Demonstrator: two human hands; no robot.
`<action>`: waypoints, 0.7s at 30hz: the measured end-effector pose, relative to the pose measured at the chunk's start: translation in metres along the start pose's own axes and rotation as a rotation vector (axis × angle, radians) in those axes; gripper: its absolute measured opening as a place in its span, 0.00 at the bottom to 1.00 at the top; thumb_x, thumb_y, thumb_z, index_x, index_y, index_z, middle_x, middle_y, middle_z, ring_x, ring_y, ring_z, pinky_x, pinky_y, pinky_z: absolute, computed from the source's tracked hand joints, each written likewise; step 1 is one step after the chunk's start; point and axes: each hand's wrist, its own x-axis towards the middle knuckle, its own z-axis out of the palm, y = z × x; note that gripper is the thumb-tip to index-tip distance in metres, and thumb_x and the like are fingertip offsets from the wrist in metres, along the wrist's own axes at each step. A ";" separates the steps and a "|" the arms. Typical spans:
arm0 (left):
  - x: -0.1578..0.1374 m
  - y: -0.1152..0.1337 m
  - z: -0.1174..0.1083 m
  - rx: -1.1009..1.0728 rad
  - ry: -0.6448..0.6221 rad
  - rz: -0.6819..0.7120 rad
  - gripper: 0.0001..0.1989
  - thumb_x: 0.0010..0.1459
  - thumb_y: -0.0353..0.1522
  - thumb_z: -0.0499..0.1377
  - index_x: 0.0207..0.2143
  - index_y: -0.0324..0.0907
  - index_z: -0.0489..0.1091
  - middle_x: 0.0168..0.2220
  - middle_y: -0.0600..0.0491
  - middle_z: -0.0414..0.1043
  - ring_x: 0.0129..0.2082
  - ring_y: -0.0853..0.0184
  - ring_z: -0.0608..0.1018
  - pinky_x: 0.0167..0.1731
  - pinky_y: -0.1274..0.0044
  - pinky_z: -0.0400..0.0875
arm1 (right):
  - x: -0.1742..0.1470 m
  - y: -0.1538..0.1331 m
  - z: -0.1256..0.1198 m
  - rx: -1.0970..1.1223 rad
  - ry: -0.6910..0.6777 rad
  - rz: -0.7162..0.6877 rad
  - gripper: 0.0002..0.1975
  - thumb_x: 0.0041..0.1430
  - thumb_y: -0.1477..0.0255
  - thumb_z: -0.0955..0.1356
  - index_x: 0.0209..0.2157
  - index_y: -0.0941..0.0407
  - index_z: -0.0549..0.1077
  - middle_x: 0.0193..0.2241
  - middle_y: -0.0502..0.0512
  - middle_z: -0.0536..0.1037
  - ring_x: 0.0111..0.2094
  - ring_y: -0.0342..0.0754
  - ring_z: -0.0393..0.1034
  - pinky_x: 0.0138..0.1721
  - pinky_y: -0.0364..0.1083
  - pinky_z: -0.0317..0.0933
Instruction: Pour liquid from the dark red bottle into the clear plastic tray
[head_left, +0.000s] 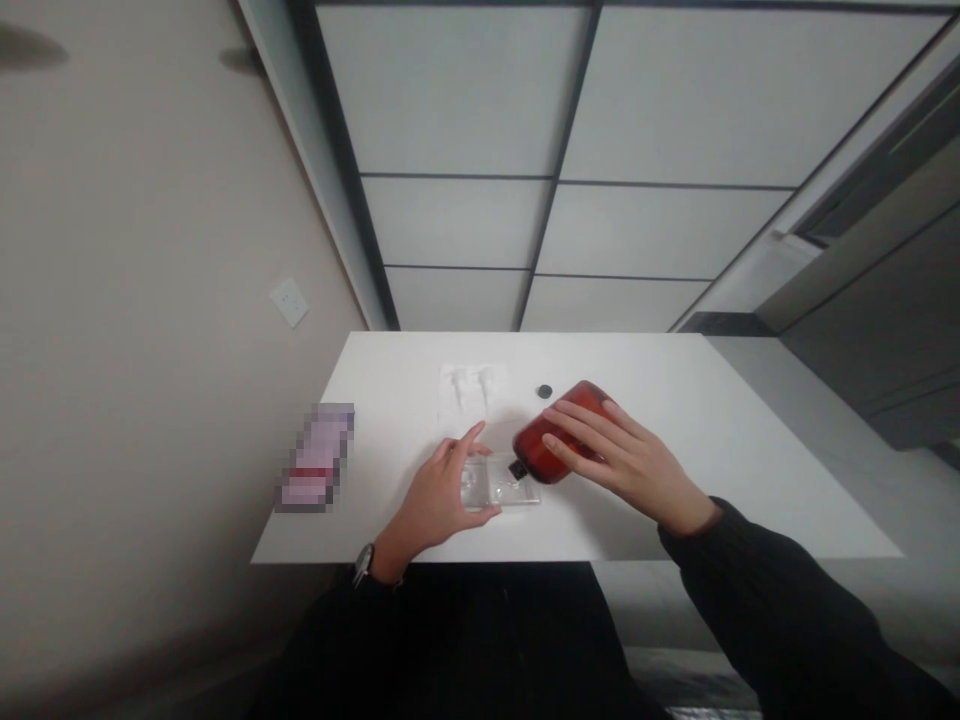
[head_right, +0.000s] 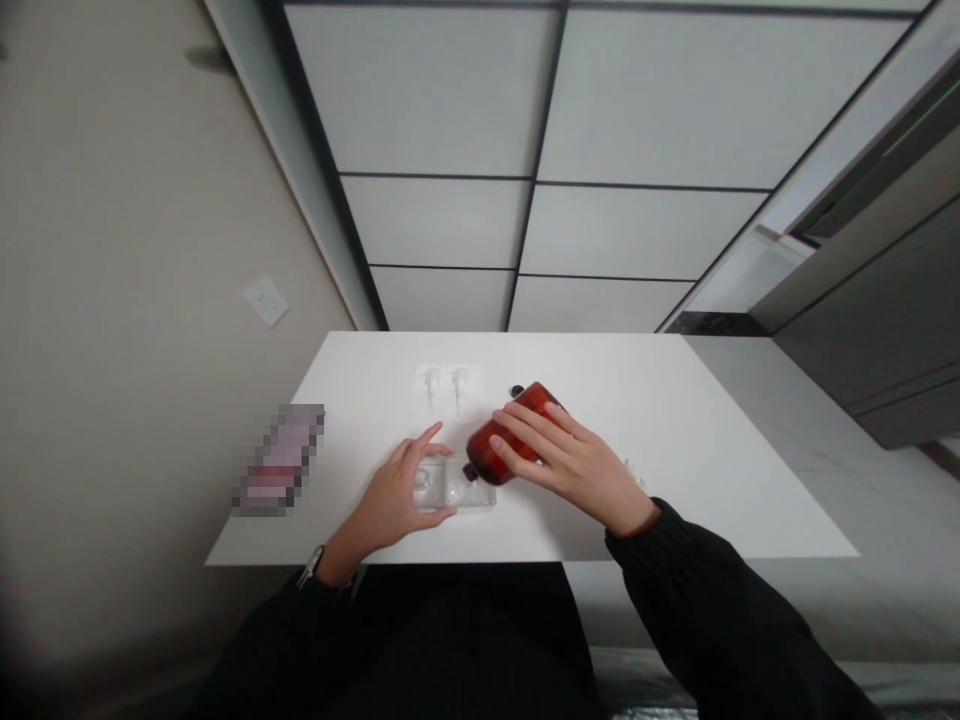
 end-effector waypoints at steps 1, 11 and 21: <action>0.000 0.000 0.000 0.000 -0.001 0.003 0.61 0.50 0.30 0.77 0.75 0.51 0.41 0.59 0.48 0.74 0.58 0.52 0.73 0.62 0.57 0.68 | 0.000 -0.001 0.000 0.001 0.000 0.001 0.30 0.64 0.90 0.67 0.63 0.54 0.68 0.65 0.62 0.75 0.65 0.55 0.71 0.62 0.56 0.70; 0.000 0.002 -0.001 -0.004 0.000 0.000 0.59 0.51 0.30 0.75 0.75 0.50 0.43 0.59 0.48 0.74 0.59 0.51 0.73 0.63 0.57 0.68 | -0.006 -0.005 0.008 0.059 0.042 0.069 0.31 0.67 0.89 0.66 0.65 0.50 0.66 0.67 0.58 0.73 0.68 0.53 0.68 0.65 0.57 0.68; 0.000 0.001 0.000 0.003 0.018 -0.014 0.59 0.49 0.31 0.76 0.75 0.50 0.45 0.58 0.48 0.74 0.57 0.51 0.74 0.62 0.57 0.69 | -0.040 -0.033 0.047 0.356 0.198 0.449 0.32 0.68 0.83 0.67 0.69 0.48 0.63 0.64 0.63 0.76 0.67 0.61 0.69 0.65 0.72 0.64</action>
